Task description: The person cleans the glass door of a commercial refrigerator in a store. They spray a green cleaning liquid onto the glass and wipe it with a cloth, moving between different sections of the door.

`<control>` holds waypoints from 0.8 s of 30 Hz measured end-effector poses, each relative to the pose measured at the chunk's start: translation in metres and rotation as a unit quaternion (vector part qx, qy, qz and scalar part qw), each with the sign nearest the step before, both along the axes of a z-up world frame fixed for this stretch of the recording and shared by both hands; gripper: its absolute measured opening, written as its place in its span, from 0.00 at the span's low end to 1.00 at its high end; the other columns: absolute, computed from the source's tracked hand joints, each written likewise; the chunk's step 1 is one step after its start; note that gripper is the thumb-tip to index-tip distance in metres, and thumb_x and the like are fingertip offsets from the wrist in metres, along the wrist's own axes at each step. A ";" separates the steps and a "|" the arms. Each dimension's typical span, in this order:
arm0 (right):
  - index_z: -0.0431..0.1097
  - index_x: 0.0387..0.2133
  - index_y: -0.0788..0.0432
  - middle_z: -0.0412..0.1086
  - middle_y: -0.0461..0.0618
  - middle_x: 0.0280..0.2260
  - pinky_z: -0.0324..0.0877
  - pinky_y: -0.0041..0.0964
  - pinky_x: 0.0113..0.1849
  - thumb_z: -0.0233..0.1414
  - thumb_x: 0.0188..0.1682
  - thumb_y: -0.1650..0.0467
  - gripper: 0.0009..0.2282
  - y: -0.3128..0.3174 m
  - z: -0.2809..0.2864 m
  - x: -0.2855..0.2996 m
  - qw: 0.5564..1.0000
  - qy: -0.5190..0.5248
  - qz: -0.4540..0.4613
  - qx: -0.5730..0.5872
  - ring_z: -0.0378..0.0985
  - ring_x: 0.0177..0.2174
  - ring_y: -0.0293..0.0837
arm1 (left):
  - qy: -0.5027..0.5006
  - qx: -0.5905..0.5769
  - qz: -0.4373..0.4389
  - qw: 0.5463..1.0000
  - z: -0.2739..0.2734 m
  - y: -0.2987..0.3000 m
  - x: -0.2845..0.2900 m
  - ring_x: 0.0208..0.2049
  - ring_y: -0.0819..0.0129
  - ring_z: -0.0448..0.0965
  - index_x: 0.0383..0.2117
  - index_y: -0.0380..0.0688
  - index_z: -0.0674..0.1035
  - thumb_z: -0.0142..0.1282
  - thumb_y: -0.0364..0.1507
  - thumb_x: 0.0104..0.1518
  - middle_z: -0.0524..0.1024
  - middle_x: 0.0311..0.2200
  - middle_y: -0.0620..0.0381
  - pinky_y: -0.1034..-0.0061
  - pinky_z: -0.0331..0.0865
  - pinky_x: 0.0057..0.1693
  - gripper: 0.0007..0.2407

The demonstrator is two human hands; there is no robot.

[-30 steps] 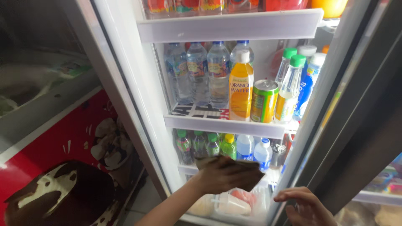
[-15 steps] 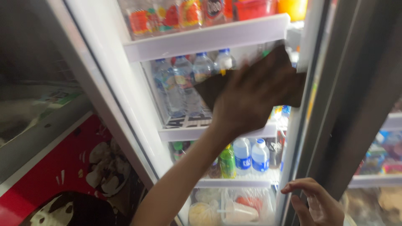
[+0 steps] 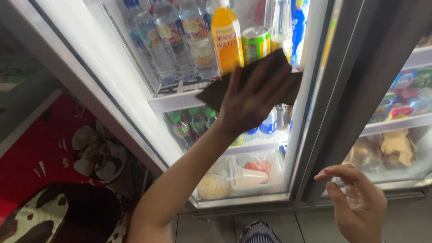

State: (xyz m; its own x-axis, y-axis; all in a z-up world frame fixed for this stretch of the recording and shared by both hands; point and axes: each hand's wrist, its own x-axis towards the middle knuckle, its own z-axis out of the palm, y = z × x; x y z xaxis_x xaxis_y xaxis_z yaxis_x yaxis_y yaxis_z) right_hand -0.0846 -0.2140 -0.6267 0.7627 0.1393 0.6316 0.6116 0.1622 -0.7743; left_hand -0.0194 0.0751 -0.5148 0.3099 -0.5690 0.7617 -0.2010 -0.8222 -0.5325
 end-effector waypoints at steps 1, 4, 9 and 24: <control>0.69 0.45 0.68 0.73 0.55 0.40 0.72 0.35 0.43 0.49 0.49 0.83 0.12 0.001 -0.005 -0.002 1.000 -0.004 0.005 0.002 0.78 0.44 0.44 | -0.047 -0.034 0.011 0.998 0.002 -0.010 0.009 0.66 0.56 0.64 0.60 0.54 0.74 0.51 0.29 0.65 0.67 0.64 0.62 0.38 0.47 0.68 0.17; 0.69 0.45 0.68 0.73 0.54 0.40 0.72 0.35 0.49 0.49 0.49 0.83 0.11 0.008 -0.015 0.002 1.000 -0.024 0.013 -0.002 0.78 0.44 0.43 | 0.037 -0.041 -0.010 0.998 -0.028 -0.030 0.022 0.68 0.60 0.63 0.64 0.48 0.74 0.51 0.30 0.66 0.66 0.67 0.59 0.48 0.50 0.73 0.19; 0.71 0.43 0.68 0.74 0.50 0.35 0.72 0.34 0.48 0.50 0.50 0.81 0.09 0.019 -0.028 0.009 0.998 -0.001 0.008 -0.064 0.79 0.40 0.40 | 0.166 0.148 -0.089 0.971 -0.167 -0.035 -0.019 0.71 0.65 0.62 0.59 0.38 0.77 0.53 0.33 0.59 0.69 0.66 0.54 0.62 0.47 0.75 0.21; 0.72 0.43 0.68 0.75 0.50 0.34 0.71 0.33 0.46 0.51 0.50 0.80 0.09 0.053 -0.088 0.001 0.989 0.082 0.054 -0.112 0.78 0.39 0.40 | 0.016 -0.058 0.060 0.996 -0.100 0.055 -0.048 0.64 0.60 0.71 0.57 0.62 0.79 0.53 0.27 0.58 0.71 0.62 0.64 0.44 0.54 0.72 0.19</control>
State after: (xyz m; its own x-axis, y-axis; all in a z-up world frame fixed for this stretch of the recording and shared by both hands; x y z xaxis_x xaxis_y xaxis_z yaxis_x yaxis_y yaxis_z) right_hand -0.0836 -0.1609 -0.7148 0.8255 0.3474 0.4449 0.4634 0.0329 -0.8855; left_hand -0.0673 0.1301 -0.6145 0.3950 -0.4347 0.8093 -0.1126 -0.8972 -0.4270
